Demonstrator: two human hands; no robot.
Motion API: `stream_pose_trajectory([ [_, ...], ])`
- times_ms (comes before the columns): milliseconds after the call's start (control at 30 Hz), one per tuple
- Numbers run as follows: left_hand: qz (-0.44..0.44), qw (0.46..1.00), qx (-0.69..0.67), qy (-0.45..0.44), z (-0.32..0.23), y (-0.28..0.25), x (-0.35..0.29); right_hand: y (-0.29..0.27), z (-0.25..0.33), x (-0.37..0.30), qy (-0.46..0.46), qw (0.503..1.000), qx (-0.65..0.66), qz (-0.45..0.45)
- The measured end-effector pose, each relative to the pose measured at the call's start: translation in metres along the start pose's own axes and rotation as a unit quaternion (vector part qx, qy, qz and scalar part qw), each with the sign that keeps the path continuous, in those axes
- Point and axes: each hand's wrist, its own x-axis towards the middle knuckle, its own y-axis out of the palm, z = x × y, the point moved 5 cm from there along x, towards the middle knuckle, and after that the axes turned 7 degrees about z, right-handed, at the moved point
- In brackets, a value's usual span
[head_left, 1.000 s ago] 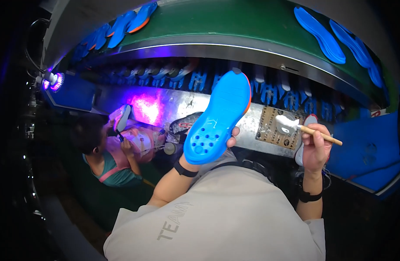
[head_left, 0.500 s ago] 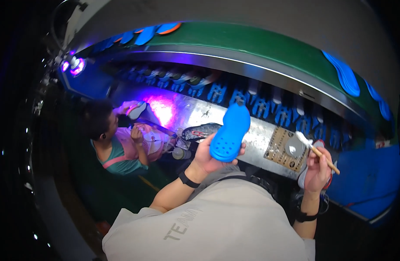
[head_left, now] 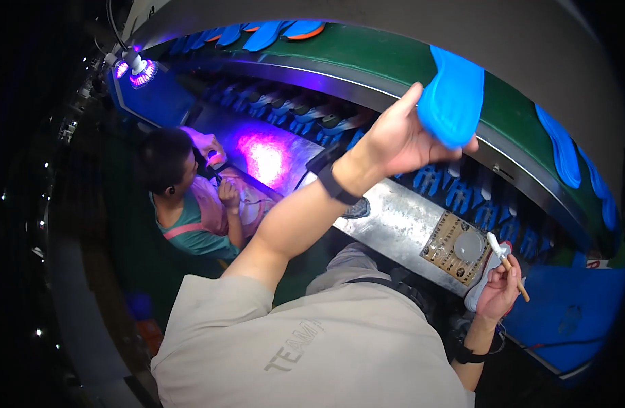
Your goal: Applying glue to blue shoe soles using a brush.
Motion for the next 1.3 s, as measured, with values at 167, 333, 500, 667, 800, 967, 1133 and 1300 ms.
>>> stream_pose_trajectory([
  [167,-0.31,0.735,0.57,0.195,-0.133,-0.071,-0.016,-0.011,0.008,-0.008,-0.016,0.996,-0.093,-0.012],
  [333,-0.268,-0.159,0.948,0.06,-0.313,-0.155,-0.062,-0.055,0.0,-0.017,0.032,0.968,-0.229,-0.092],
  [500,-0.231,-0.108,0.96,-0.12,-0.394,-0.241,-0.073,-0.094,-0.041,0.003,0.091,0.936,-0.325,-0.103],
  [667,-0.478,0.292,0.821,-0.109,-0.38,-0.223,-0.07,-0.116,-0.079,0.031,0.09,0.904,-0.409,-0.087],
  [800,-0.531,0.576,0.622,0.001,-0.31,-0.177,-0.085,-0.12,-0.095,0.047,0.1,0.837,-0.533,-0.068],
  [967,-0.419,0.786,0.456,0.001,-0.216,-0.121,-0.107,-0.128,-0.111,0.055,0.114,0.831,-0.541,-0.065],
  [1133,-0.286,0.925,0.249,-0.007,-0.112,-0.082,-0.12,-0.149,-0.111,0.053,0.186,0.928,-0.283,-0.153],
  [1300,-0.196,0.978,-0.022,0.062,-0.035,-0.069,-0.09,-0.158,-0.104,0.043,0.239,0.932,-0.05,-0.269],
])
